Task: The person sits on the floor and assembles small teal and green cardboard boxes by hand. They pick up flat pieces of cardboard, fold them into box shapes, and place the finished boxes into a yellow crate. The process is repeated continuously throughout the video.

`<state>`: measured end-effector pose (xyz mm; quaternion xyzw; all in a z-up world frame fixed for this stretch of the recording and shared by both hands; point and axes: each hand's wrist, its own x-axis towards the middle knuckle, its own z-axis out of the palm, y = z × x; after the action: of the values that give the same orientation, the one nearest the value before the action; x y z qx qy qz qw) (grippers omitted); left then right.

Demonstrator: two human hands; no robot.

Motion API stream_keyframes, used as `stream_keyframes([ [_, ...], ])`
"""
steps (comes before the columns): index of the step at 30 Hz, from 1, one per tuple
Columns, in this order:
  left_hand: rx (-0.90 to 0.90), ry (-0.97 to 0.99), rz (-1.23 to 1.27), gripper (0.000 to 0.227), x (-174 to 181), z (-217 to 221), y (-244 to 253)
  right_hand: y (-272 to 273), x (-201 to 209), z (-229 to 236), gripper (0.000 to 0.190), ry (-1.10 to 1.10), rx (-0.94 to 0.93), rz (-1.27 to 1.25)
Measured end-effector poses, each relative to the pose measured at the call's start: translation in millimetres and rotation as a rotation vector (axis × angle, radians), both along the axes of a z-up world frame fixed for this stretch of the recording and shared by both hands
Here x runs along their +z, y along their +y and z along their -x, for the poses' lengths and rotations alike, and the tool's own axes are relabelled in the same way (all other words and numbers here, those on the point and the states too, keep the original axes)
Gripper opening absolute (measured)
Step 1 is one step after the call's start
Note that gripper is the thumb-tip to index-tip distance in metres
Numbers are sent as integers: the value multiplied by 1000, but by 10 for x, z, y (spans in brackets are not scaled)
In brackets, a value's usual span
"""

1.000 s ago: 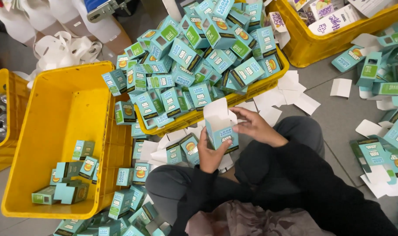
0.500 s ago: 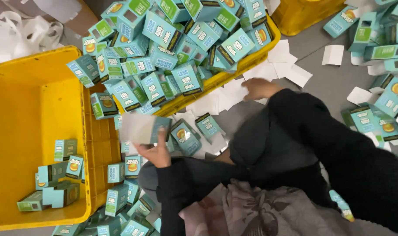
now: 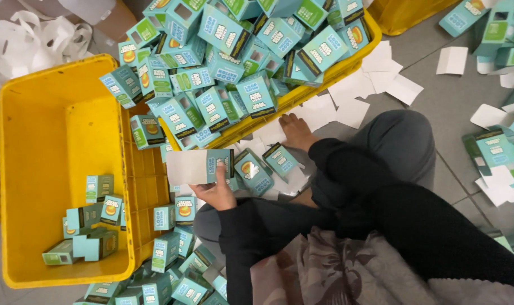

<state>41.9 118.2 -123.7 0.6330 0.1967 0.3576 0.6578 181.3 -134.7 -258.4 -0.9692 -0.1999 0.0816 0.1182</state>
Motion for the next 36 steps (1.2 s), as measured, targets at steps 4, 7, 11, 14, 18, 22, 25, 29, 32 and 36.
stream_keyframes([
  [4,-42,4,-27,71,24,-12,-13,53,321,130,79,9,-29,44],
  [7,-28,3,-5,74,10,-43,-39,14,239,96,83,28,-30,103],
  [11,-41,16,-17,72,37,-59,-77,-15,300,52,77,47,6,217],
  [14,-47,17,-26,72,42,-22,-81,-31,258,52,82,86,15,193],
  [18,-63,40,-58,72,31,8,-55,-1,157,72,83,21,29,181],
  [22,-50,57,-70,72,9,32,-18,-11,-211,28,74,-63,13,144],
  [25,-33,73,-75,73,50,53,-11,-44,-91,53,73,-32,10,164],
  [29,-14,77,-129,75,25,46,-56,-90,45,35,63,136,-43,169],
  [32,23,96,-189,80,-70,32,-132,-225,90,-4,61,193,-100,169],
  [36,-9,48,-327,85,72,35,-294,-531,669,-12,61,280,-146,37],
])
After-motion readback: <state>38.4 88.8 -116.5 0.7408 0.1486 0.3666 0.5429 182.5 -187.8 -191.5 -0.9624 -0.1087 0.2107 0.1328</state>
